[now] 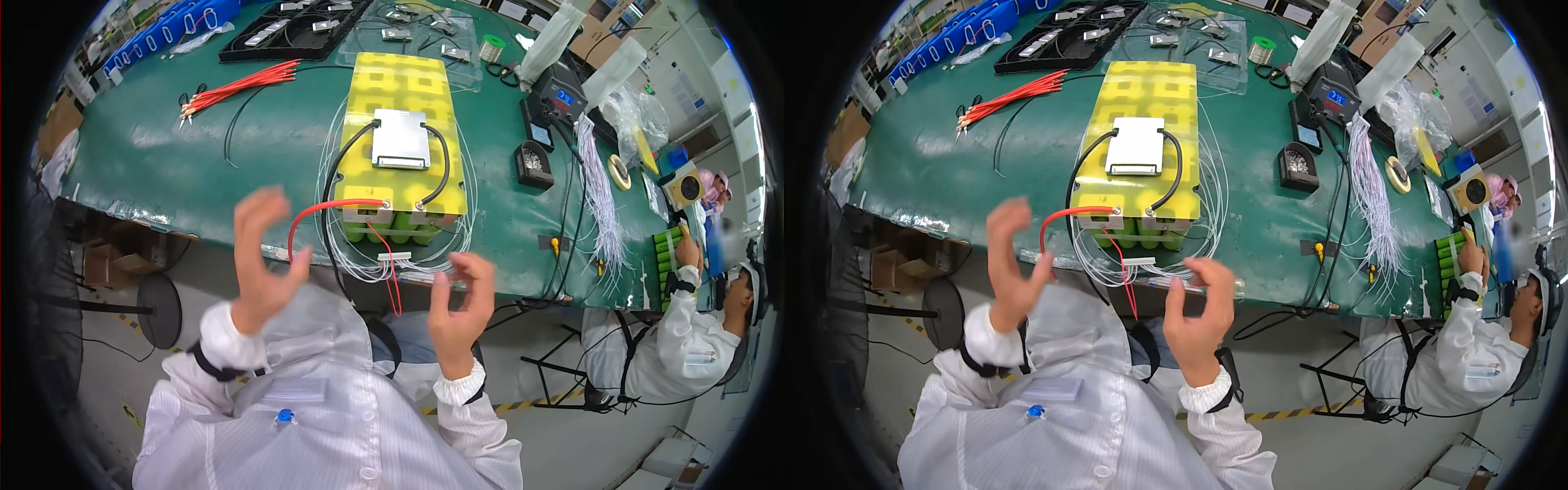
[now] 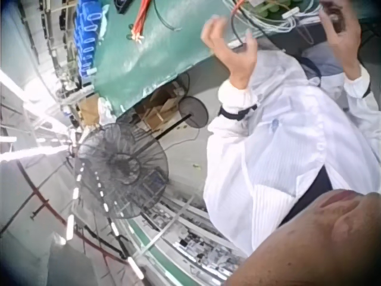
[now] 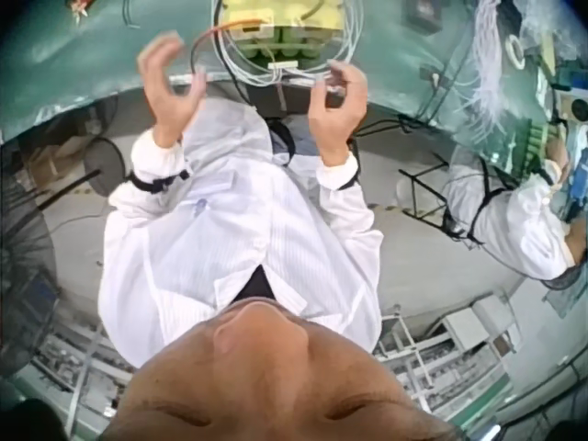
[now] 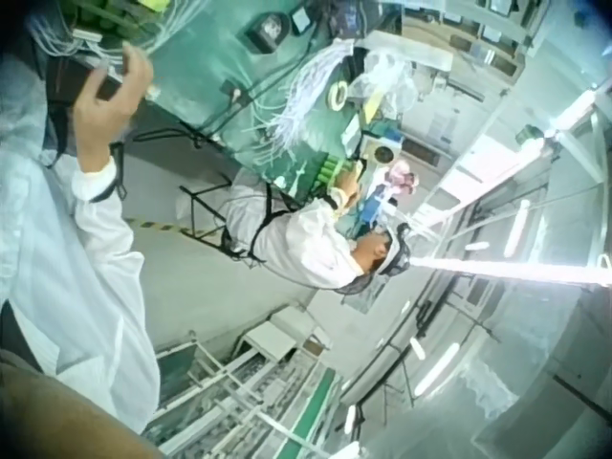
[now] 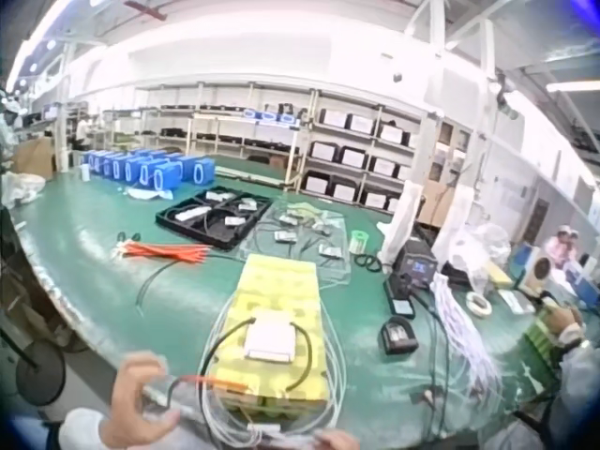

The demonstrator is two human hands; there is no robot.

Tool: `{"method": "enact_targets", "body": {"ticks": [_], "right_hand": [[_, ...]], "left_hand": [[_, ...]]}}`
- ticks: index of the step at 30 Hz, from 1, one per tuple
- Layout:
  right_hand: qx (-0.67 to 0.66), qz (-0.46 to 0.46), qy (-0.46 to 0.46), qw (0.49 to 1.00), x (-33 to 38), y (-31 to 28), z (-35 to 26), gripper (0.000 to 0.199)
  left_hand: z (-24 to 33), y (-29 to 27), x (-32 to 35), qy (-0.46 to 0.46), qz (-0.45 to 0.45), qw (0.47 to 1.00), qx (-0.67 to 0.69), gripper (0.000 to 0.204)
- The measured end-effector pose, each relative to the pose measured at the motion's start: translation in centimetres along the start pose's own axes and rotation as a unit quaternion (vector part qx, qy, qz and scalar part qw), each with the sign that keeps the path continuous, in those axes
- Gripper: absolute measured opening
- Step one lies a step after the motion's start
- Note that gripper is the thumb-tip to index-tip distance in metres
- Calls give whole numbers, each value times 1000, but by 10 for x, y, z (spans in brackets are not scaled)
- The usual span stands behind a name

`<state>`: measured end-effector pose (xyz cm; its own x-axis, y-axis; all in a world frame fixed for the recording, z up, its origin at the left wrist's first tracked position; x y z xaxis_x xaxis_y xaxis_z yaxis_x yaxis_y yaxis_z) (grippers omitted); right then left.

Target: Soldering wires and components to a battery pack at an industrial workbench.

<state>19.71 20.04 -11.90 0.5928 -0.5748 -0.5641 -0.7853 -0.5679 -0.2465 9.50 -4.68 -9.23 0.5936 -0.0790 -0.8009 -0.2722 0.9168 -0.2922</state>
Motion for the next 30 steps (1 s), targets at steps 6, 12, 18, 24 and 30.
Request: {"method": "enact_targets", "body": {"ticks": [6, 12, 18, 24, 30], "right_hand": [[89, -126, -4, 988, 5, 34, -3, 33], [69, -151, 18, 986, -2, 24, -11, 26], [9, -54, 49, 997, -22, 1, -35, 22], [-15, -36, -21, 999, -21, -2, -45, 21], [-58, -68, 68, 994, -14, 3, -30, 29]], "left_hand": [[41, 53, 49, -83, -219, 969, 76, 56], [33, 70, 57, -72, -293, 951, 74, 34], [45, 51, 21, -144, -206, 953, 172, 34], [98, 54, -21, -138, -164, 962, 172, 60], [63, 62, 1, -206, -219, 949, 97, 49]]}}
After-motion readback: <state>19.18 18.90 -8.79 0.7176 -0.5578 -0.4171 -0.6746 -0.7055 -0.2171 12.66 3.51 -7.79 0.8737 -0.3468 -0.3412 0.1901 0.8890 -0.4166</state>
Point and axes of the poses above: each hand's wrist, its own x-axis away from the middle knuckle, its own y-axis out of the palm, z = x × y, the point moved 10 cm from there along -x, towards the middle knuckle, and after that the axes turned 15 degrees about z, right-handed, at the moved point
